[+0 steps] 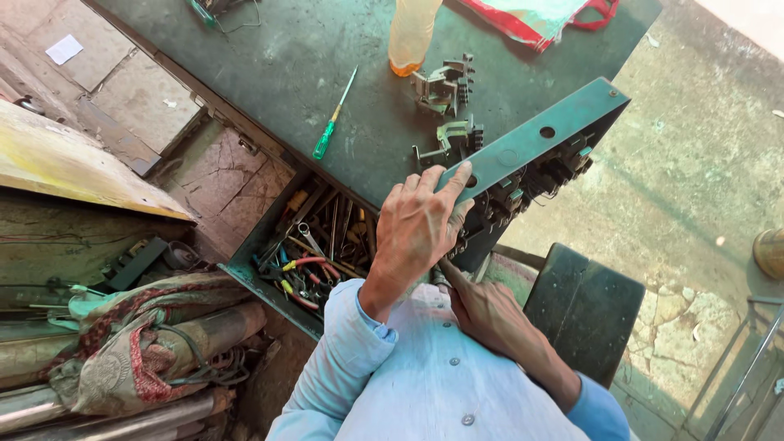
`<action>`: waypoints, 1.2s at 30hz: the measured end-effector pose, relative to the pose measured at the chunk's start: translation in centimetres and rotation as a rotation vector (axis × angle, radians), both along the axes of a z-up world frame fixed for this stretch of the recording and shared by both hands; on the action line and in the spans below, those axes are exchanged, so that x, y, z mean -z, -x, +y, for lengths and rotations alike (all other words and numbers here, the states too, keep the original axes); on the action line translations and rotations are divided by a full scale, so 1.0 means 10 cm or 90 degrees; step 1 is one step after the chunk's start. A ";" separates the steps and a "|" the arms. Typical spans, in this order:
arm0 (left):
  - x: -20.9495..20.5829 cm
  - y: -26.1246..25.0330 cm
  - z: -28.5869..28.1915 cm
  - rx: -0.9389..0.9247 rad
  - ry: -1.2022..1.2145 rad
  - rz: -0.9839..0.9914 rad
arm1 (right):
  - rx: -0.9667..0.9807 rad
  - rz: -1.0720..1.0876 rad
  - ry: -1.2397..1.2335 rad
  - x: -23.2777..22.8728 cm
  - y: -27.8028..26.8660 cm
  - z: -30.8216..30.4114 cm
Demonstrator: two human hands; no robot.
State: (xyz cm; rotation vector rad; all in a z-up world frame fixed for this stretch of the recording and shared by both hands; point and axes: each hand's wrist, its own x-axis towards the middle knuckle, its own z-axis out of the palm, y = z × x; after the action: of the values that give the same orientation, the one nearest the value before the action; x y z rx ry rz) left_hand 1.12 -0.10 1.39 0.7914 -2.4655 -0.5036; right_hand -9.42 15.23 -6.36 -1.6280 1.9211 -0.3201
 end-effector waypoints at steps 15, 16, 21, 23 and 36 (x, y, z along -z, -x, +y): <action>0.03 0.00 -0.02 0.002 -0.009 -0.003 | 0.008 -0.025 0.039 -0.02 0.00 0.01; 0.03 0.00 -0.04 0.000 -0.002 -0.001 | 0.011 -0.036 0.030 -0.04 0.01 -0.02; 0.08 0.00 0.03 -0.013 0.022 0.016 | 0.039 -0.041 0.031 -0.05 -0.07 0.06; 0.06 -0.01 0.04 -0.002 0.014 0.005 | 0.033 -0.026 0.060 -0.03 -0.06 0.05; 0.04 0.01 -0.08 0.000 -0.002 0.016 | 0.019 -0.037 0.034 -0.06 -0.01 -0.05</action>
State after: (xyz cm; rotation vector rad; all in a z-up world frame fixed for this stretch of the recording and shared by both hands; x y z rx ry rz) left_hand 1.07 -0.90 0.99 0.7817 -2.4422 -0.5136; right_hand -9.34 14.76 -5.79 -1.6070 1.9094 -0.4294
